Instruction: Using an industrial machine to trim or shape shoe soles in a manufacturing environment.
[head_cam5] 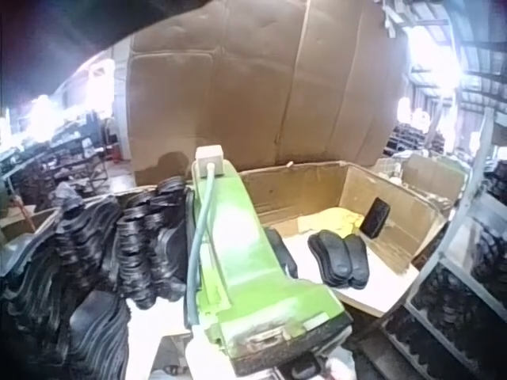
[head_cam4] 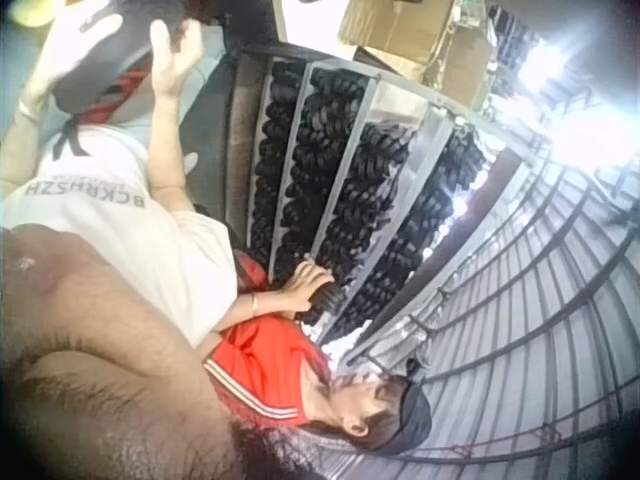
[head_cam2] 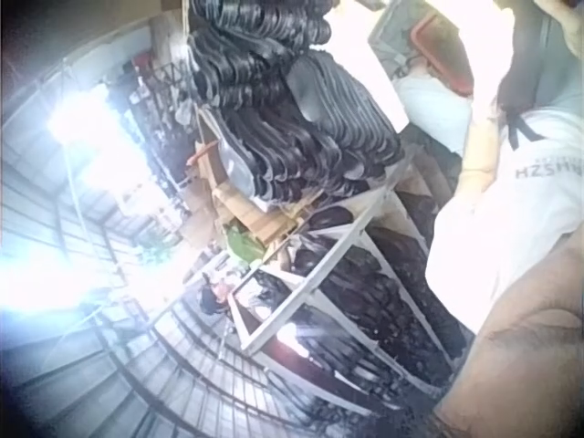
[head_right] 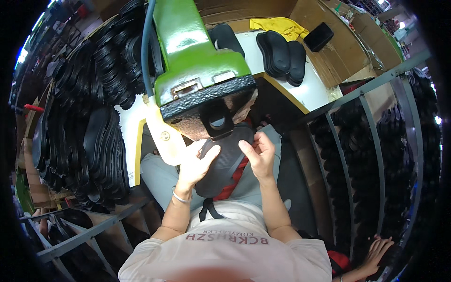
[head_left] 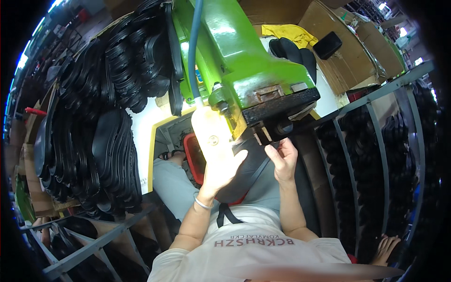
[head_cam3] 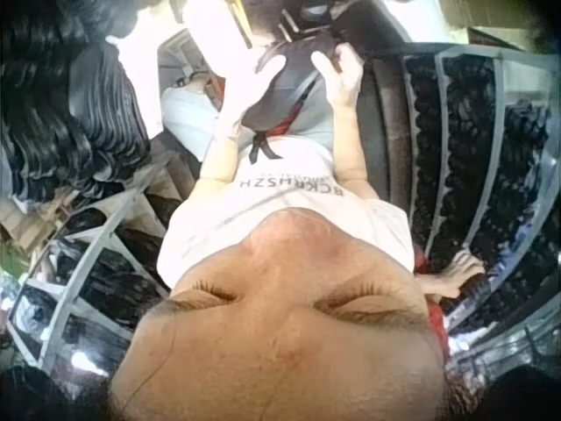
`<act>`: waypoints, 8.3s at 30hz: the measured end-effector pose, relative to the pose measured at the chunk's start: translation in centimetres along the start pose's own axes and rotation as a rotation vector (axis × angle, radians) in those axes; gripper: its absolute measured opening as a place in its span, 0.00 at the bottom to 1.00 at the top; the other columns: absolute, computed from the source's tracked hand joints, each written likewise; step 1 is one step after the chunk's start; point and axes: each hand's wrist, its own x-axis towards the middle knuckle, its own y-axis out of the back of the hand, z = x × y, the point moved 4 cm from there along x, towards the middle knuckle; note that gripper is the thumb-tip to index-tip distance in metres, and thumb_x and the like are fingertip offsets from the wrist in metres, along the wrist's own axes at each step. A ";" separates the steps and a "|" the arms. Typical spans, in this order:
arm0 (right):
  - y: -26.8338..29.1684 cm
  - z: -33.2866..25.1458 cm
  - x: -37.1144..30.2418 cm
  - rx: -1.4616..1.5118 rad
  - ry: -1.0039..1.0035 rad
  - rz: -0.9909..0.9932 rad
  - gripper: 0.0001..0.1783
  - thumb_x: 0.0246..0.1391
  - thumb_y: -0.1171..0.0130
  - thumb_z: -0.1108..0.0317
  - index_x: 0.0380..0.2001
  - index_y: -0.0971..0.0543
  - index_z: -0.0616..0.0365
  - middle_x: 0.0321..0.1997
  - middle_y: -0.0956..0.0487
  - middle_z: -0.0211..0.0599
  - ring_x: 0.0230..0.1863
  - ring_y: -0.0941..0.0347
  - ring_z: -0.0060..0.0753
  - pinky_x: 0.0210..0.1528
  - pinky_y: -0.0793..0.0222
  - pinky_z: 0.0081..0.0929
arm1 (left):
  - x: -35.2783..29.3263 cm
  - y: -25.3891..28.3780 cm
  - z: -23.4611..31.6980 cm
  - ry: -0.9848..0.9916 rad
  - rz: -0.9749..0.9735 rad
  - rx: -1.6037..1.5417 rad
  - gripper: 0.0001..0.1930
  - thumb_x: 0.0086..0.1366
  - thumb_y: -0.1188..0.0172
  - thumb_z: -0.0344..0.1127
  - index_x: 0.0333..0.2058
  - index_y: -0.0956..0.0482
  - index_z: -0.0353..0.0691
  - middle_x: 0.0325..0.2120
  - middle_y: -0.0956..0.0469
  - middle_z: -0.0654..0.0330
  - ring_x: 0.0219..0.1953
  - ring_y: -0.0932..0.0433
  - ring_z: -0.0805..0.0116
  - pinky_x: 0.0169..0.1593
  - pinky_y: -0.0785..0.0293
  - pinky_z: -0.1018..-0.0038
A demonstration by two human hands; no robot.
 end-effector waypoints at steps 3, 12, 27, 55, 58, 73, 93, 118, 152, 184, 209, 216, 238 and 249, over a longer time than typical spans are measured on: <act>-1.1 0.6 0.0 0.002 -0.044 -0.107 0.07 0.49 0.39 0.76 0.27 0.29 0.61 0.26 0.26 0.26 0.25 0.34 0.10 0.25 0.40 0.11 | -1.7 0.4 -0.8 0.070 0.046 -0.296 0.10 0.57 0.38 0.27 0.37 0.24 0.31 0.29 0.22 0.62 0.30 0.25 0.77 0.37 0.29 0.80; -3.0 2.9 -2.6 0.025 -0.113 -0.127 0.18 0.48 0.37 0.72 0.42 0.30 0.66 0.40 0.24 0.38 0.40 0.27 0.24 0.42 0.30 0.21 | -1.1 1.1 -0.9 0.053 0.127 -0.097 0.08 0.56 0.37 0.26 0.35 0.23 0.31 0.30 0.22 0.60 0.32 0.25 0.74 0.38 0.28 0.80; 10.9 -0.1 -3.4 0.104 -0.220 0.178 0.13 0.44 0.38 0.74 0.35 0.27 0.60 0.33 0.27 0.27 0.35 0.32 0.16 0.39 0.36 0.15 | -1.8 -0.6 -0.4 0.000 0.120 -0.060 0.13 0.56 0.39 0.22 0.41 0.27 0.28 0.33 0.22 0.60 0.33 0.27 0.79 0.40 0.30 0.83; -3.9 1.4 1.5 0.030 0.065 -0.141 0.30 0.34 0.29 0.81 0.41 0.35 0.62 0.36 0.24 0.38 0.39 0.25 0.26 0.41 0.28 0.21 | -5.8 2.7 -2.3 0.222 -0.270 0.012 0.11 0.49 0.31 0.29 0.31 0.21 0.34 0.21 0.23 0.63 0.23 0.29 0.80 0.29 0.31 0.82; -1.2 0.2 1.7 -0.035 0.086 -0.025 0.21 0.41 0.33 0.79 0.39 0.30 0.64 0.34 0.23 0.35 0.34 0.27 0.21 0.36 0.29 0.17 | -3.0 3.4 -0.8 0.059 -0.087 0.015 0.12 0.48 0.30 0.32 0.31 0.21 0.35 0.24 0.22 0.60 0.26 0.24 0.72 0.33 0.29 0.76; 6.3 -0.9 5.7 0.090 0.167 0.241 0.10 0.52 0.39 0.76 0.37 0.26 0.65 0.34 0.24 0.30 0.34 0.29 0.16 0.38 0.34 0.11 | 0.6 3.2 1.4 -0.155 0.320 -0.235 0.13 0.44 0.26 0.28 0.25 0.24 0.36 0.17 0.30 0.68 0.20 0.33 0.77 0.26 0.33 0.81; -3.1 3.1 0.5 -0.146 0.221 0.022 0.35 0.34 0.26 0.69 0.47 0.33 0.63 0.32 0.28 0.30 0.23 0.37 0.13 0.26 0.39 0.14 | -2.1 -0.1 0.4 0.066 0.017 -0.599 0.17 0.56 0.41 0.20 0.45 0.31 0.31 0.39 0.25 0.58 0.38 0.26 0.76 0.44 0.30 0.80; 7.9 0.8 -1.1 0.212 -0.138 0.207 0.11 0.45 0.39 0.81 0.33 0.28 0.61 0.30 0.26 0.28 0.31 0.31 0.16 0.36 0.33 0.15 | -2.3 2.1 -2.8 0.023 0.295 -0.582 0.22 0.51 0.39 0.19 0.45 0.34 0.32 0.33 0.27 0.59 0.34 0.28 0.75 0.35 0.31 0.84; 1.0 8.1 -12.8 0.193 -0.763 -0.474 0.10 0.52 0.40 0.73 0.37 0.22 0.66 0.36 0.21 0.40 0.31 0.24 0.28 0.32 0.25 0.25 | -0.7 -1.2 0.3 -0.055 0.099 -0.256 0.19 0.53 0.34 0.29 0.43 0.27 0.30 0.36 0.24 0.57 0.36 0.25 0.69 0.41 0.29 0.73; 16.9 -8.6 16.1 -0.276 0.762 0.787 0.22 0.46 0.36 0.72 0.45 0.30 0.64 0.42 0.27 0.39 0.45 0.30 0.29 0.49 0.34 0.25 | -1.4 -1.9 -10.1 0.132 0.194 0.042 0.16 0.61 0.50 0.28 0.15 0.39 0.37 0.09 0.43 0.62 0.13 0.45 0.75 0.17 0.47 0.73; -1.8 5.1 25.7 -1.166 0.506 0.185 0.32 0.37 0.33 0.49 0.42 0.28 0.59 0.37 0.30 0.48 0.40 0.32 0.50 0.43 0.34 0.39 | -3.3 -2.9 -9.5 0.262 -0.019 -0.032 0.25 0.60 0.38 0.39 0.12 0.41 0.38 0.11 0.46 0.71 0.18 0.49 0.82 0.20 0.50 0.77; -0.2 3.7 22.7 -0.860 0.655 0.251 0.31 0.34 0.31 0.56 0.43 0.27 0.59 0.43 0.30 0.49 0.46 0.33 0.50 0.49 0.35 0.38 | -5.3 -1.4 -10.4 0.243 0.046 0.088 0.23 0.60 0.38 0.39 0.12 0.38 0.38 0.09 0.41 0.69 0.15 0.45 0.82 0.18 0.47 0.78; 3.7 7.7 -8.9 0.312 -0.552 -0.617 0.35 0.41 0.33 0.76 0.54 0.34 0.65 0.53 0.29 0.38 0.54 0.33 0.30 0.57 0.39 0.31 | -0.5 -2.4 1.0 0.126 -0.053 -0.308 0.10 0.54 0.34 0.30 0.34 0.23 0.34 0.23 0.25 0.66 0.23 0.31 0.81 0.27 0.35 0.82; 6.7 6.7 -13.7 0.370 -0.546 -0.032 0.23 0.44 0.44 0.80 0.47 0.30 0.72 0.49 0.26 0.44 0.50 0.29 0.33 0.55 0.35 0.30 | -1.9 -3.6 -1.0 0.126 0.119 -0.216 0.14 0.55 0.38 0.22 0.41 0.24 0.32 0.33 0.22 0.63 0.31 0.27 0.82 0.34 0.30 0.85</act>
